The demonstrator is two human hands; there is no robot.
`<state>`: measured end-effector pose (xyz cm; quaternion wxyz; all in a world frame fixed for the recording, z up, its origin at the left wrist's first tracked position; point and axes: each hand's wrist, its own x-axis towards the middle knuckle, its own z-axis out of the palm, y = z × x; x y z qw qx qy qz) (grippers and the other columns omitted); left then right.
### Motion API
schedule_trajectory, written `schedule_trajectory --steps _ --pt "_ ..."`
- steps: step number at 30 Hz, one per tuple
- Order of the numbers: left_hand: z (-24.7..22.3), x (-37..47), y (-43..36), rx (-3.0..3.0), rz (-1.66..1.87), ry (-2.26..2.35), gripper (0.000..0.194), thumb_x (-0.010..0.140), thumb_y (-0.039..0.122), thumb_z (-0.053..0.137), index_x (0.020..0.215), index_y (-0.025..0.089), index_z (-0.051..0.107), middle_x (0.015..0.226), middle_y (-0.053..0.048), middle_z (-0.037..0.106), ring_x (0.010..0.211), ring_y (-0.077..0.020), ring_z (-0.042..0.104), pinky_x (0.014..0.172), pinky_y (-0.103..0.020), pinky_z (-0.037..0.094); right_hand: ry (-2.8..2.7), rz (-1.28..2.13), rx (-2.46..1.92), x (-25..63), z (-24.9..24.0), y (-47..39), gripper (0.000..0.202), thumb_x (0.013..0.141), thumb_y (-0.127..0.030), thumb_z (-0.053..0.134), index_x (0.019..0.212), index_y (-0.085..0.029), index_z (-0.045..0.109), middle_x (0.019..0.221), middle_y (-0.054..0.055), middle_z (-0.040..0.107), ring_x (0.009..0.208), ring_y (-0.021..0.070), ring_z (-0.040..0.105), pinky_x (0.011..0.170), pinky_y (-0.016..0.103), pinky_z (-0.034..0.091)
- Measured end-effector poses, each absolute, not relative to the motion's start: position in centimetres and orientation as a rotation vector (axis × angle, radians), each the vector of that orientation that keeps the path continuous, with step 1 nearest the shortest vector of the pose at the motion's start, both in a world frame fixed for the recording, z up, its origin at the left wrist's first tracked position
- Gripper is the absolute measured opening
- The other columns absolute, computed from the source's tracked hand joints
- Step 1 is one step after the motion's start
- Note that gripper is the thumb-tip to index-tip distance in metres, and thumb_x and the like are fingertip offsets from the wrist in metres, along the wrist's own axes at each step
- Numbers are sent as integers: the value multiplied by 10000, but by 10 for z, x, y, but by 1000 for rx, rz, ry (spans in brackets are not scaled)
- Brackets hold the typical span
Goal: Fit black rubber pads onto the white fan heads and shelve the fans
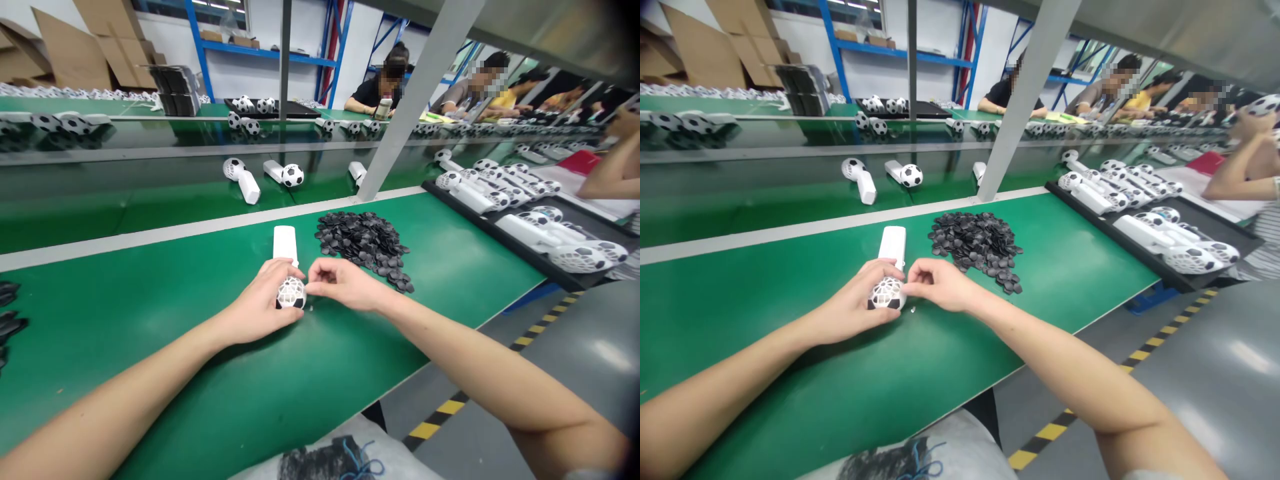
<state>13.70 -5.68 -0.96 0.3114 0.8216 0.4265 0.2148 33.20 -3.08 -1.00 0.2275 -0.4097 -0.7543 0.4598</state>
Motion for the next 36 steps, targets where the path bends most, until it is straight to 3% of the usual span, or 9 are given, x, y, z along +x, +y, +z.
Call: schedule_trajectory --steps 5,9,14,17,20,25,33,36 --pt "-12 128 -46 2166 601 1372 424 620 225 599 1027 247 481 1136 -48 353 1152 -272 314 996 -463 278 -2365 748 -1315 347 -17 -28 169 748 -216 633 915 -198 614 897 24 528 675 101 506 680 260 421" --pt "-10 124 -41 2081 582 1481 441 627 317 622 1044 259 492 1060 -37 358 1090 -266 361 955 -451 323 -2444 710 -1329 343 -19 -29 107 786 -156 582 887 -179 609 876 30 532 671 97 520 694 253 427" --pt "0 119 -42 2133 458 1276 430 645 196 553 1064 265 487 1088 -21 412 1027 -224 444 875 -360 392 -2479 748 -1326 338 -15 -27 106 747 -132 594 834 -162 542 837 24 548 695 117 530 642 245 419" --pt "4 117 -42 2101 429 1305 456 650 219 560 1095 259 471 1123 -21 430 978 -219 479 797 -327 422 -2465 861 -1296 336 -11 -27 129 753 -102 570 860 -163 531 743 1 571 672 119 534 614 235 417" --pt "5 115 -41 2083 432 1375 465 645 269 587 1094 232 473 1106 -31 461 974 -228 486 808 -332 413 -2430 859 -1208 333 -7 -30 113 781 -106 557 872 -171 577 781 5 606 713 120 547 660 240 427" --pt "4 108 -38 2102 401 1256 497 643 203 543 1128 234 441 1115 -30 478 942 -208 512 742 -284 438 -2362 745 -918 324 -6 -30 86 816 -141 549 848 -182 617 843 5 641 786 116 564 735 240 435" --pt "2 108 -37 2133 424 1202 475 636 212 539 1104 225 464 1093 -33 491 968 -220 507 776 -308 441 -2531 434 -501 309 -8 -21 203 858 -110 454 910 -192 633 847 47 612 805 154 503 727 290 429" --pt "1 111 -38 2132 453 1216 470 625 278 593 1077 224 476 1085 -32 494 977 -233 501 801 -334 433 -2548 449 -470 303 -7 -17 148 837 -108 497 866 -175 626 797 44 612 774 159 490 713 294 414"
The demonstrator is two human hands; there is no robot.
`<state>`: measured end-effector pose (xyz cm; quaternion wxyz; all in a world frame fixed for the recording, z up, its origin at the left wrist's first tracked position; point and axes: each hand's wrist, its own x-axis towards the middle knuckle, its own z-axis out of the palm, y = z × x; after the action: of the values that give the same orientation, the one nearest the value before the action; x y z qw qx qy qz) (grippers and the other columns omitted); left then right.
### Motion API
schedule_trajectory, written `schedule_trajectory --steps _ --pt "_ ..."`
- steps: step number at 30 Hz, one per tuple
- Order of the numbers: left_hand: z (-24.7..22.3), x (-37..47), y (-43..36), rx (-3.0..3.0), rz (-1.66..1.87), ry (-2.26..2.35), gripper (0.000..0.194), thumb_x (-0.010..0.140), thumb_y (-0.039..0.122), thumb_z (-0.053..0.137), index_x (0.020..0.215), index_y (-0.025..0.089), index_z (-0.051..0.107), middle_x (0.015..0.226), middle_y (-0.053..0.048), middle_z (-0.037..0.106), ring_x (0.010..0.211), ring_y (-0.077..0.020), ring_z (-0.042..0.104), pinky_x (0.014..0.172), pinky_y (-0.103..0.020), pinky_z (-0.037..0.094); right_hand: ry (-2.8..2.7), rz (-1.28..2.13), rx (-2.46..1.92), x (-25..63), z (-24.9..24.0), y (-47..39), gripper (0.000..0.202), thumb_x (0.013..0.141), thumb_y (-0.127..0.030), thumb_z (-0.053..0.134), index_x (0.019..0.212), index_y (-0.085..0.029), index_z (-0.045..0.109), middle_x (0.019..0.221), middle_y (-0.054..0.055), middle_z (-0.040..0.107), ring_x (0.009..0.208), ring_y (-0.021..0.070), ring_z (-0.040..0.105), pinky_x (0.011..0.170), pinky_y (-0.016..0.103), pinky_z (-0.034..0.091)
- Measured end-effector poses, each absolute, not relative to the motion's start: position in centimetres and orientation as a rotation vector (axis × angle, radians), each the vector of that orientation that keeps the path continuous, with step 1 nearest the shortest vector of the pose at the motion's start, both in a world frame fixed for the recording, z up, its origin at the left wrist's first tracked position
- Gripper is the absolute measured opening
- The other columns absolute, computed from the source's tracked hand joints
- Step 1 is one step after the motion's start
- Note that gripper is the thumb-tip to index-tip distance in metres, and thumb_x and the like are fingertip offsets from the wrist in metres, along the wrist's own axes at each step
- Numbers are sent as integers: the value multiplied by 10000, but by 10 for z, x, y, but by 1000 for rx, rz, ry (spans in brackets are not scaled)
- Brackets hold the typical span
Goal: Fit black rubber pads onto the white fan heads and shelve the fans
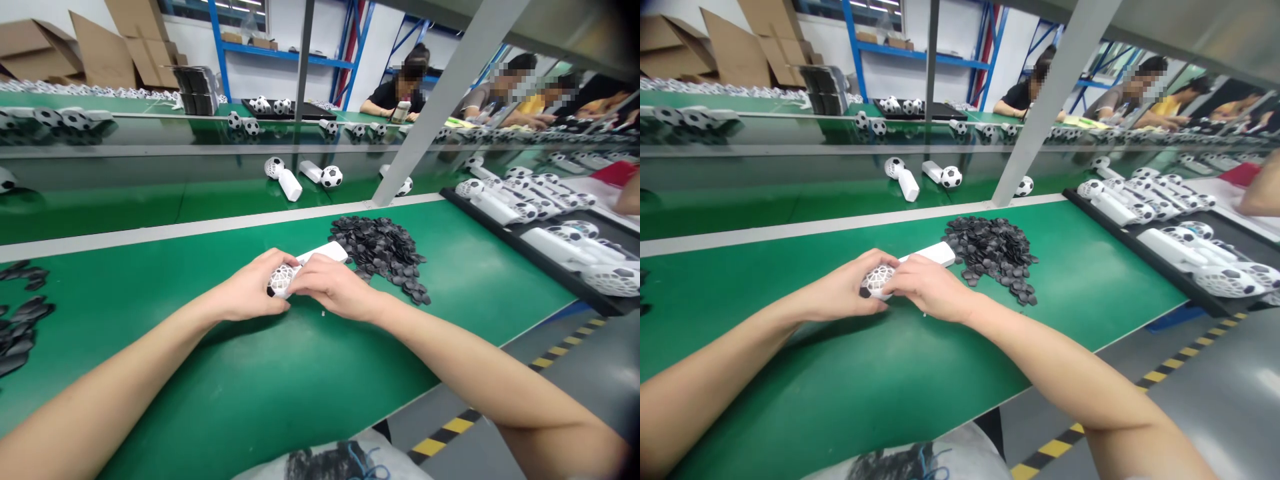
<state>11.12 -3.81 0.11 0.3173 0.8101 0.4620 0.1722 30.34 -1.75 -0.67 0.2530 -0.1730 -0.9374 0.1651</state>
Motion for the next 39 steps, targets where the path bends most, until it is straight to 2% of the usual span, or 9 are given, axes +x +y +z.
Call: schedule_trajectory --steps 6,15,20,22,25,28,30,35,39 --pt "-8 120 -41 2147 653 1351 291 675 262 553 956 209 501 941 -22 524 899 -216 508 777 -345 414 -2423 701 -674 295 -7 -9 121 733 -116 636 738 -162 525 726 2 557 715 132 481 646 244 404" --pt "-3 118 -40 2071 703 1418 361 639 203 564 989 203 473 991 -17 560 905 -203 530 784 -325 421 -2237 1131 -1001 310 13 -12 184 683 -255 685 729 -159 536 660 -43 517 608 85 473 566 195 397" --pt "3 65 21 1962 865 1833 397 637 323 594 1006 219 489 938 -9 586 808 -204 581 694 -308 469 -2577 2265 -776 341 22 -49 343 754 -496 550 808 -170 639 645 -18 593 598 91 569 566 185 470" --pt "-3 42 51 1907 971 1978 462 647 357 586 1058 179 473 1021 -71 568 886 -254 572 754 -369 465 -2559 2381 -712 333 11 -41 447 721 -576 534 836 -155 630 641 3 615 578 119 601 521 214 501" --pt "-22 21 78 1829 1124 2167 662 651 368 589 1205 76 374 1216 -197 447 1142 -354 413 938 -469 348 -2294 1110 -1115 308 5 -8 325 782 -435 566 947 -157 596 777 62 652 671 171 635 629 316 535" --pt "-41 15 83 1797 1238 2271 781 682 419 569 1286 19 277 1327 -242 314 1269 -362 226 1037 -471 214 -2061 486 -1103 294 17 15 374 830 -279 534 1179 -176 447 1266 157 431 1170 236 425 980 454 347" --pt "-48 14 81 1795 1278 2294 807 688 456 564 1299 21 267 1343 -244 288 1284 -353 192 1049 -461 192 -2067 272 -987 297 27 13 373 823 -257 538 1179 -207 440 1353 128 312 1252 238 307 1007 451 318" --pt "-49 15 81 1826 1327 2282 817 679 498 572 1298 53 280 1375 -239 226 1289 -362 165 1045 -478 168 -2305 306 -1028 347 21 -21 252 854 -278 471 1104 -249 492 1283 85 402 1128 211 454 868 360 465" --pt "-47 18 79 1888 1296 2265 776 661 472 604 1267 77 323 1357 -235 275 1279 -354 208 1035 -479 191 -2127 -184 -1316 414 -17 -41 373 829 -410 460 1155 -228 466 1292 115 395 1178 301 393 967 487 338"
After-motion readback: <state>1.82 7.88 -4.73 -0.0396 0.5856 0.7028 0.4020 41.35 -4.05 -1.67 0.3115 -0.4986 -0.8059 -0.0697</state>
